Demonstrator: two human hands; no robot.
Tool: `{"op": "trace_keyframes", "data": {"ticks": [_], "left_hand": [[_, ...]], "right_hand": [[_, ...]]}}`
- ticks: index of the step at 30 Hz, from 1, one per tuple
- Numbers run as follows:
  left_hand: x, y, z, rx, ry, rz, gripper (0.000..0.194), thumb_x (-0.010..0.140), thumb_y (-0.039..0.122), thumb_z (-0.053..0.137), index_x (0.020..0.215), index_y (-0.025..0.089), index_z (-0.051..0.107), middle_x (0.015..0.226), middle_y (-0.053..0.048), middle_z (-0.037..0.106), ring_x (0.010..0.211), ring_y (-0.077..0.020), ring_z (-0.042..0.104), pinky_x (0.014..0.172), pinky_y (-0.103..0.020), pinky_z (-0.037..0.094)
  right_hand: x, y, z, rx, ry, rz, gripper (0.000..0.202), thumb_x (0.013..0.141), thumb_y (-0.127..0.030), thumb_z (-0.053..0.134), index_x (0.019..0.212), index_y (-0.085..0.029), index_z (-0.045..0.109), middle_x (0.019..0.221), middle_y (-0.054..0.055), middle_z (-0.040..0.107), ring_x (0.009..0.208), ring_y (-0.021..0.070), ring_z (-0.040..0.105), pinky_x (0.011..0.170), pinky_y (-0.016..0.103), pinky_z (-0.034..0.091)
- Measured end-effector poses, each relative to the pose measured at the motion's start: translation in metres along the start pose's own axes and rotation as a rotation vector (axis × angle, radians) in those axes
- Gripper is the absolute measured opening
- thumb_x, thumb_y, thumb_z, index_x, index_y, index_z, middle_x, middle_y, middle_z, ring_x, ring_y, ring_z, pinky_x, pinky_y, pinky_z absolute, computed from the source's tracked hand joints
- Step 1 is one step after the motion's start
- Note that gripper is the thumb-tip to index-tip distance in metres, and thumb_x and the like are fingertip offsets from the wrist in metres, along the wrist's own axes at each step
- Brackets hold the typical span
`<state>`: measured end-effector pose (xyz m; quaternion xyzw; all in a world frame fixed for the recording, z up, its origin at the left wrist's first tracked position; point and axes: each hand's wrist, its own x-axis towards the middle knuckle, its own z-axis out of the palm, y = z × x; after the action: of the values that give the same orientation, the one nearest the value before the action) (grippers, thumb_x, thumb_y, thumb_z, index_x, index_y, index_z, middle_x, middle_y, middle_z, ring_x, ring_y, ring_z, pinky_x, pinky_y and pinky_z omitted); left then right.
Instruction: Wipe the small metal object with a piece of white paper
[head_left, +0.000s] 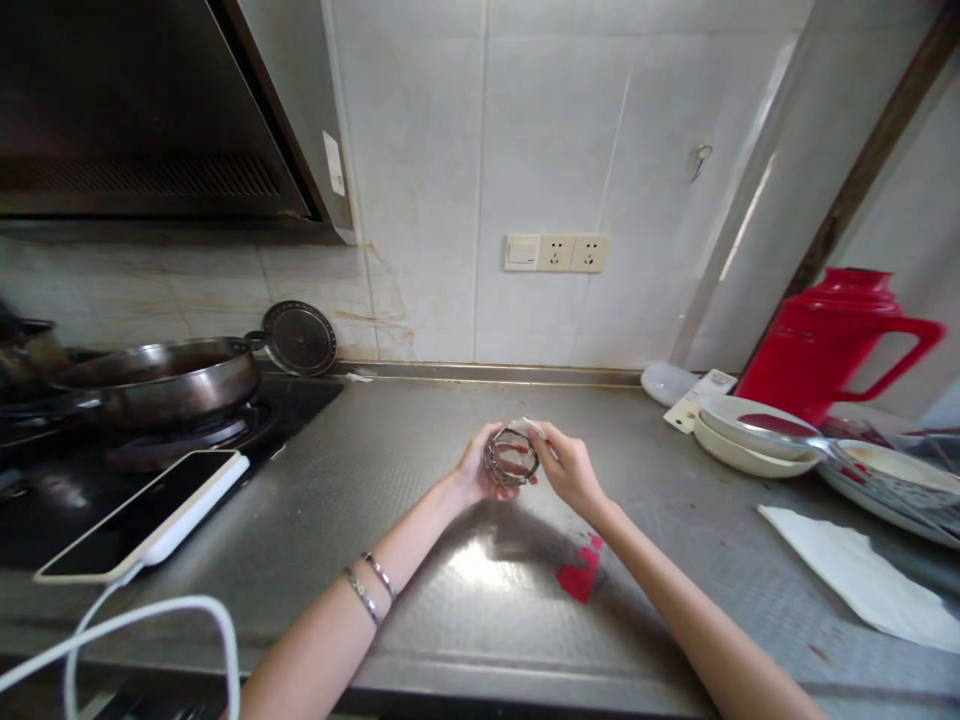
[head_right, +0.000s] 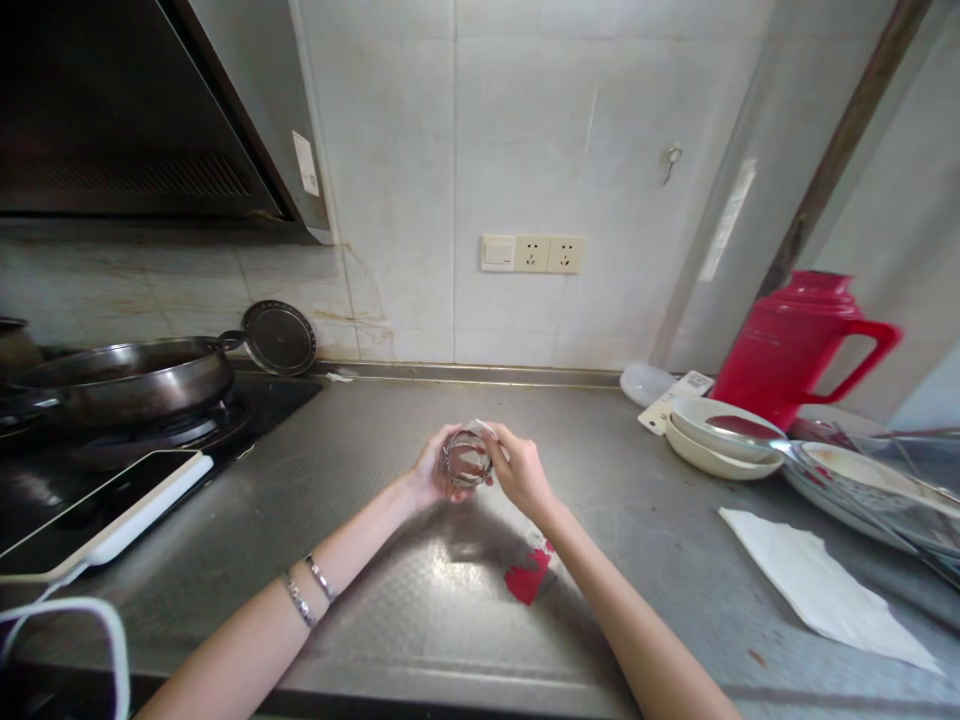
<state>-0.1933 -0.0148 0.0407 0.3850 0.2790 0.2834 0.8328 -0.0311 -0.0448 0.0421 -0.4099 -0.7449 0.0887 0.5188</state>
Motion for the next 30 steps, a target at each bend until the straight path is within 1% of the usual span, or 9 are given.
{"op": "trace_keyframes", "data": {"ticks": [3,6,8,11,15,21,26,30], "left_hand": [[0.002,-0.003,-0.001,0.023,0.01,-0.012,0.053,0.083,0.061,0.037,0.091,0.015,0.06,0.071,-0.017,0.07,0.039,-0.0199,0.057,0.034,-0.023,0.033],[0.004,-0.004,0.001,0.027,0.009,-0.017,0.055,0.082,0.062,0.037,0.092,0.013,0.061,0.069,-0.016,0.069,0.04,-0.0196,0.057,0.033,-0.023,0.033],[0.005,-0.004,0.002,0.03,-0.02,-0.032,0.058,0.082,0.062,0.035,0.092,0.012,0.062,0.068,-0.016,0.068,0.038,-0.0196,0.056,0.032,-0.023,0.031],[0.004,-0.003,0.003,0.025,-0.082,-0.074,0.061,0.081,0.063,0.032,0.09,0.011,0.062,0.069,-0.017,0.068,0.033,-0.0188,0.052,0.028,-0.023,0.026],[0.003,-0.002,0.002,0.0,-0.075,-0.087,0.061,0.08,0.064,0.031,0.085,0.012,0.062,0.069,-0.017,0.069,0.031,-0.0186,0.051,0.027,-0.022,0.022],[0.004,-0.003,-0.001,-0.008,-0.047,-0.041,0.062,0.083,0.062,0.028,0.076,0.01,0.063,0.064,-0.017,0.068,0.032,-0.0165,0.051,0.027,-0.021,0.024],[0.004,-0.002,-0.002,0.012,-0.036,-0.05,0.063,0.083,0.061,0.029,0.075,0.01,0.063,0.063,-0.017,0.068,0.031,-0.0169,0.051,0.025,-0.021,0.022],[0.003,-0.002,0.003,-0.024,-0.008,-0.021,0.059,0.083,0.058,0.031,0.075,0.009,0.063,0.062,-0.017,0.068,0.036,-0.0186,0.055,0.026,-0.021,0.025]], "right_hand": [[-0.001,0.0,0.002,0.04,-0.025,-0.042,0.026,0.086,-0.029,0.056,0.108,-0.023,0.069,0.099,0.005,0.074,0.086,0.0217,0.071,0.073,0.029,0.057],[-0.002,0.007,0.003,0.022,-0.008,-0.106,0.029,0.084,-0.017,0.052,0.106,-0.024,0.07,0.105,0.004,0.073,0.098,0.0231,0.069,0.085,0.036,0.057],[-0.001,0.012,0.002,-0.002,-0.008,-0.213,0.035,0.084,-0.011,0.048,0.107,-0.024,0.07,0.107,0.003,0.072,0.103,0.0221,0.067,0.093,0.038,0.054],[0.001,0.016,-0.003,-0.055,-0.035,-0.382,0.037,0.085,-0.007,0.047,0.112,-0.023,0.067,0.112,0.004,0.07,0.11,0.0215,0.064,0.098,0.04,0.051],[0.003,0.014,-0.011,-0.154,-0.089,-0.5,0.04,0.087,-0.004,0.044,0.117,-0.021,0.063,0.117,0.007,0.068,0.114,0.0207,0.061,0.099,0.04,0.051],[0.004,0.011,-0.013,-0.286,-0.112,-0.618,0.038,0.086,-0.004,0.042,0.116,-0.017,0.062,0.115,0.012,0.069,0.113,0.0216,0.062,0.097,0.039,0.054],[0.003,0.012,-0.011,-0.303,-0.104,-0.62,0.042,0.086,-0.001,0.039,0.12,-0.018,0.058,0.116,0.011,0.068,0.116,0.0207,0.06,0.097,0.039,0.054],[0.004,0.014,-0.014,-0.303,-0.135,-0.609,0.039,0.088,-0.004,0.04,0.119,-0.018,0.058,0.116,0.011,0.068,0.113,0.0211,0.062,0.093,0.038,0.056]]}}
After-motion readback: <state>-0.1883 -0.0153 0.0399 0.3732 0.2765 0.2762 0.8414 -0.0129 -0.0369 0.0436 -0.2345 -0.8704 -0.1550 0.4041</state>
